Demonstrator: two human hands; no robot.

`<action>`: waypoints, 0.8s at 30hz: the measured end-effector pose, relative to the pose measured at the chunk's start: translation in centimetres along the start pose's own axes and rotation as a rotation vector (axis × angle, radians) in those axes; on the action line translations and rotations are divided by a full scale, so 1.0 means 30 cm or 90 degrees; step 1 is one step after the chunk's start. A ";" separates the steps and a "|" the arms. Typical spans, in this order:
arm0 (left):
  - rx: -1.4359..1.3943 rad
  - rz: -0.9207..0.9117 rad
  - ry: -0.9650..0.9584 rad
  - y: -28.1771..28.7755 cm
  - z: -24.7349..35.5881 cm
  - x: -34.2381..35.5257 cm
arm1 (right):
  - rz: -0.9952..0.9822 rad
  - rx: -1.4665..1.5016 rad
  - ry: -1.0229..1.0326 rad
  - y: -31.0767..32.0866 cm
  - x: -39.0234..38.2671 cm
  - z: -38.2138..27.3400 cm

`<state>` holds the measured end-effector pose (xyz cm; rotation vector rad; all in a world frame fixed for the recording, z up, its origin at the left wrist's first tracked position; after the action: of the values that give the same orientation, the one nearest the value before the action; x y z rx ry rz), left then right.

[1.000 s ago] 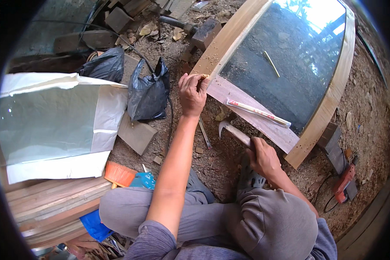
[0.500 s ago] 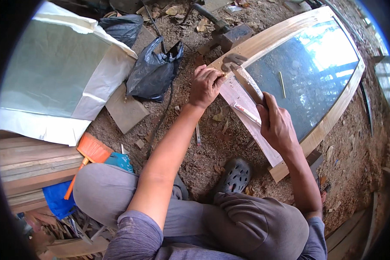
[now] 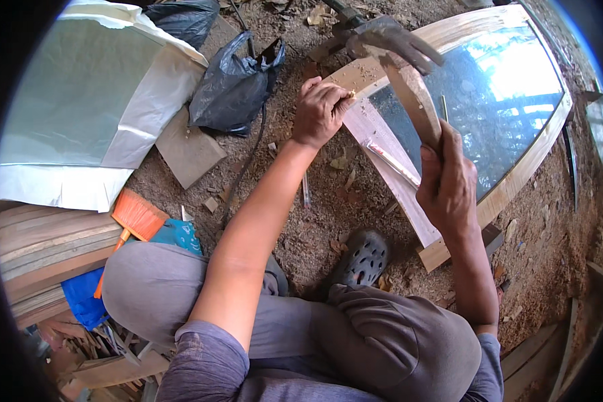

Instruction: Measure and assemble a wooden window frame using a hammer, circular saw, and chisel.

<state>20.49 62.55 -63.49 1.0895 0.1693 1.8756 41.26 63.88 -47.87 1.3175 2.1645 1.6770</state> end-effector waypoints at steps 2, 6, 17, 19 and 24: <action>0.003 -0.012 -0.002 0.003 -0.005 -0.002 | -0.058 0.025 -0.037 -0.028 -0.011 0.012; -0.007 0.014 -0.008 -0.021 0.005 -0.007 | -0.279 -0.057 -0.095 -0.205 -0.099 0.142; 0.009 0.013 -0.042 -0.031 0.012 -0.008 | -0.221 -0.010 -0.066 -0.212 -0.109 0.149; 0.021 0.005 -0.020 -0.019 0.005 -0.012 | -0.219 0.080 -0.132 -0.156 -0.074 0.122; 0.033 0.017 -0.030 0.022 0.033 0.007 | -0.012 0.022 -0.008 0.013 0.025 0.017</action>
<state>20.75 62.04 -62.44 1.1758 0.1785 1.8766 41.30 64.76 -47.44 1.3073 2.2021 1.6272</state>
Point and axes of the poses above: each hand's wrist, its own x-axis towards the middle knuckle, its own y-axis out of the back of the hand, z = x × y, the point moved 7 cm from there along x, towards the middle knuckle, and after that the axes turned 12 degrees about -x, right-handed, at the moved point
